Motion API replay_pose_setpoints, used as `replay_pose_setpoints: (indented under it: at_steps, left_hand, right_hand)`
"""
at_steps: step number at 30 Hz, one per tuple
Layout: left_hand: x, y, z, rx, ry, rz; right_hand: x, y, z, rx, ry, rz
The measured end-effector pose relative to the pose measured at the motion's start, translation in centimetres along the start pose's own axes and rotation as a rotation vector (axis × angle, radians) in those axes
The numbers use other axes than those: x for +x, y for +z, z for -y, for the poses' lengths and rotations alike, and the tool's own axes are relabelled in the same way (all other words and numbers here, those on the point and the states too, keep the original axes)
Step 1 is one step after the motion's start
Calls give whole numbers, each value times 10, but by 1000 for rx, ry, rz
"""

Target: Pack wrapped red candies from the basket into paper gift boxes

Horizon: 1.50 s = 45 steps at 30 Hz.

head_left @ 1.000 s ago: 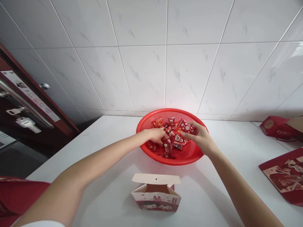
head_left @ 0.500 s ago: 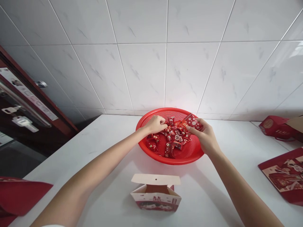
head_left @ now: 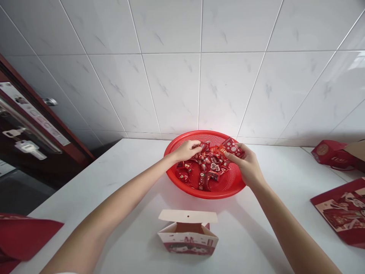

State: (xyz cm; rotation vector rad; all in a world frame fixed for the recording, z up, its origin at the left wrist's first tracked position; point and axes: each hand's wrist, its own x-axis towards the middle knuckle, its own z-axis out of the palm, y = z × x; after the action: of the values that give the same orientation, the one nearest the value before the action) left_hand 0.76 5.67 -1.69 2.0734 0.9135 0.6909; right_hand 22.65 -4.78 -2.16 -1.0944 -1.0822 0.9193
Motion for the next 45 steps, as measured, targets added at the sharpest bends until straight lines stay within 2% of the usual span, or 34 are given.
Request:
replay_pose_setpoints:
  at_steps: [3,12,16,20,26,32,38,45]
  left_hand:
    - [2,-1,4,-116,-22,51]
    - [2,-4,3,-199,-3,82]
    - [-1,-4,-7,-379,1,17]
    - [-6,5,-21,-589,23,-40]
    - [-13,23,-45,-688,-4,-136]
    - [-16,29,-49,-618,37,-111]
    - [-20,33,-45,-551,122,-154]
    - [-18,38,-43,-374,214,-177]
  right_hand:
    - [0,0,0,-13,-2,6]
    - [0,-1,-1,-21,2,23]
    - [1,0,-1,-13,6,37]
    - [0,0,0,-12,15,53]
    - [0,0,1,-8,22,66]
    - [-3,2,4,26,32,64]
    - [-4,5,3,96,57,99]
    - [-5,5,0,127,28,155]
